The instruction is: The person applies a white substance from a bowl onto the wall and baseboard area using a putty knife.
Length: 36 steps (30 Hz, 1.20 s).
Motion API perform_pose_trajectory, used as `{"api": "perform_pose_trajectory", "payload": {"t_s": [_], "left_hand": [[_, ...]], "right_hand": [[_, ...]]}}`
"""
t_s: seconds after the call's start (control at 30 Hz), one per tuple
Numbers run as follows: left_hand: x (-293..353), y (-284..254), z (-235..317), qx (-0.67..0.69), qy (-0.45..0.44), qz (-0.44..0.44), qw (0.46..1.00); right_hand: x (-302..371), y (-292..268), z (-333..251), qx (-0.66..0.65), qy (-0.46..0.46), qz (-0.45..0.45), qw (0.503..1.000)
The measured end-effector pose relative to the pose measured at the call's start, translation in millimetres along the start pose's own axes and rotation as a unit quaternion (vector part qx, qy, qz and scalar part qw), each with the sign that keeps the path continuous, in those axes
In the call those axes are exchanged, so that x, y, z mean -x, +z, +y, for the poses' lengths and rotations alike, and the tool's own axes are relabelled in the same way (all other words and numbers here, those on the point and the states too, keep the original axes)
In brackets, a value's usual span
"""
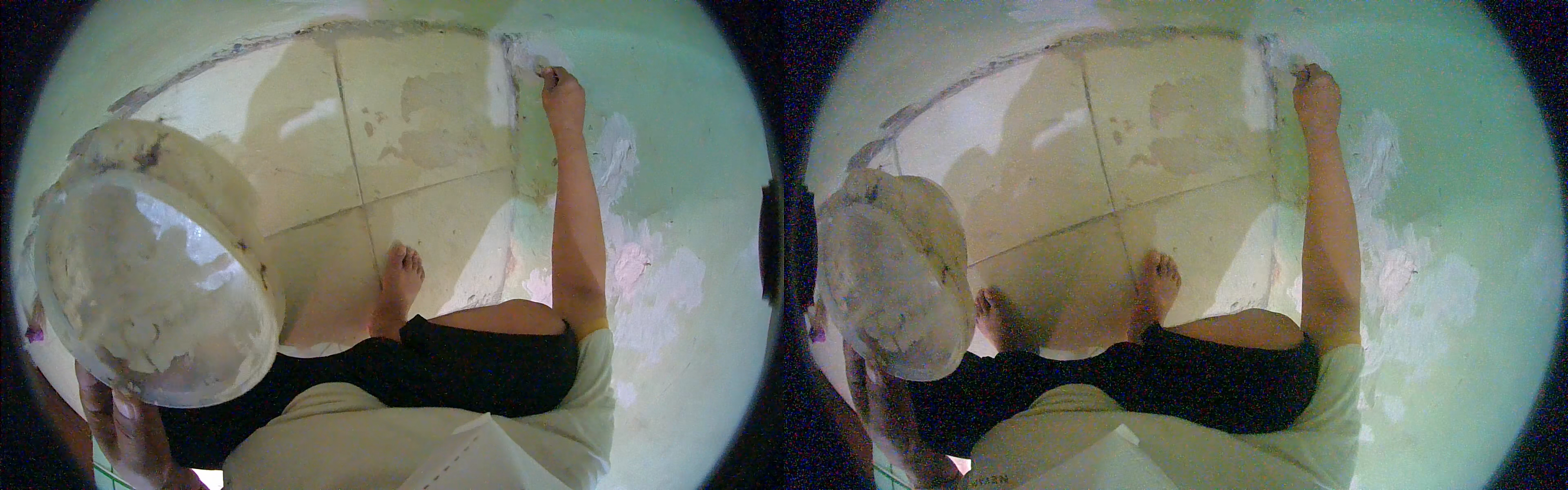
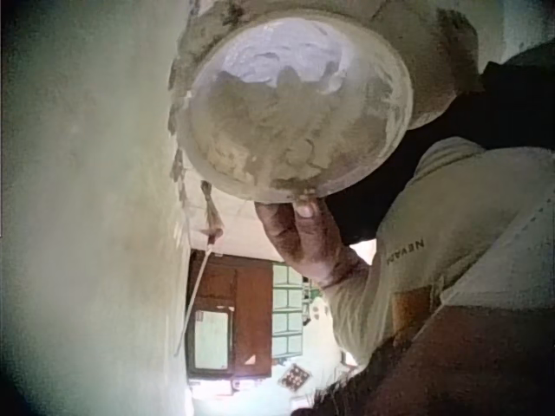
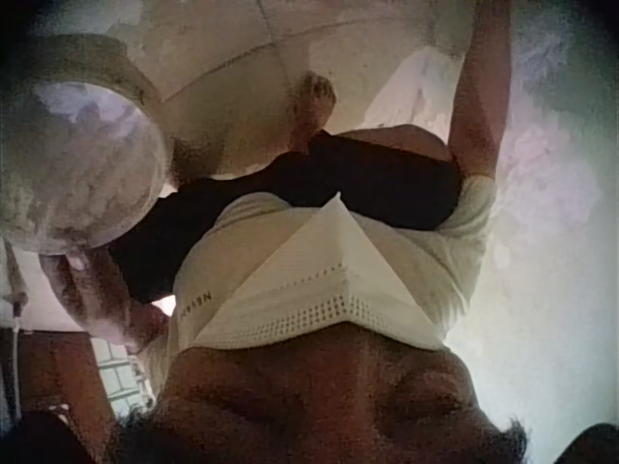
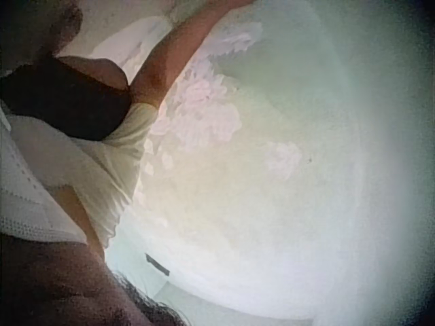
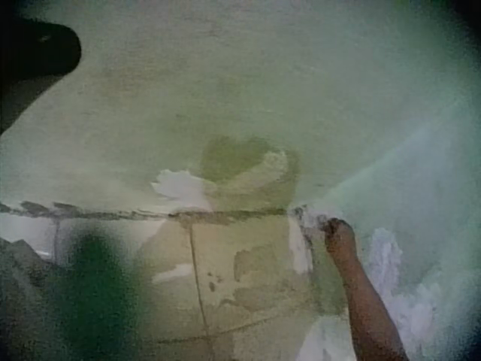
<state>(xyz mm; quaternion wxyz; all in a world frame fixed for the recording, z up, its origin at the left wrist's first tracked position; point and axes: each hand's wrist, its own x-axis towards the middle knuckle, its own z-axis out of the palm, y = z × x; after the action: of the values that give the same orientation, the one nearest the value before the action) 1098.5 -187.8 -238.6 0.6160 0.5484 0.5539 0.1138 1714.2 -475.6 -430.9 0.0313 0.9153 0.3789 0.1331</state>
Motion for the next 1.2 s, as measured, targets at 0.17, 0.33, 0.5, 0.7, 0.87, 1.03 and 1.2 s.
{"api": "perform_pose_trajectory", "payload": {"t_s": [0.17,0.33,0.5,0.7,0.87,1.03,1.2], "left_hand": [[9,-19,-7,0.000,0.008,0.004,1.000],[-4,-18,-23,0.016,-0.024,0.069,0.997],[7,-16,-9,0.036,0.006,0.038,0.999],[7,-16,-10,0.060,0.021,0.006,0.998],[15,7,19,0.031,0.033,-0.029,0.999],[20,-27,-12,-0.275,0.034,0.076,0.958],[8,1,4,0.024,-0.014,0.035,0.999]], "right_hand": [[35,-5,-20,0.029,0.067,-0.015,0.997],[86,-26,-14,0.054,0.085,-0.021,0.995],[90,-37,-37,-0.021,0.018,0.053,0.998],[45,-19,-29,0.007,0.023,0.033,0.999],[44,-50,-29,0.035,0.061,0.000,0.998],[52,-88,-33,-0.003,0.059,0.017,0.998],[27,-53,-19,0.007,-0.001,-0.002,1.000]]}}
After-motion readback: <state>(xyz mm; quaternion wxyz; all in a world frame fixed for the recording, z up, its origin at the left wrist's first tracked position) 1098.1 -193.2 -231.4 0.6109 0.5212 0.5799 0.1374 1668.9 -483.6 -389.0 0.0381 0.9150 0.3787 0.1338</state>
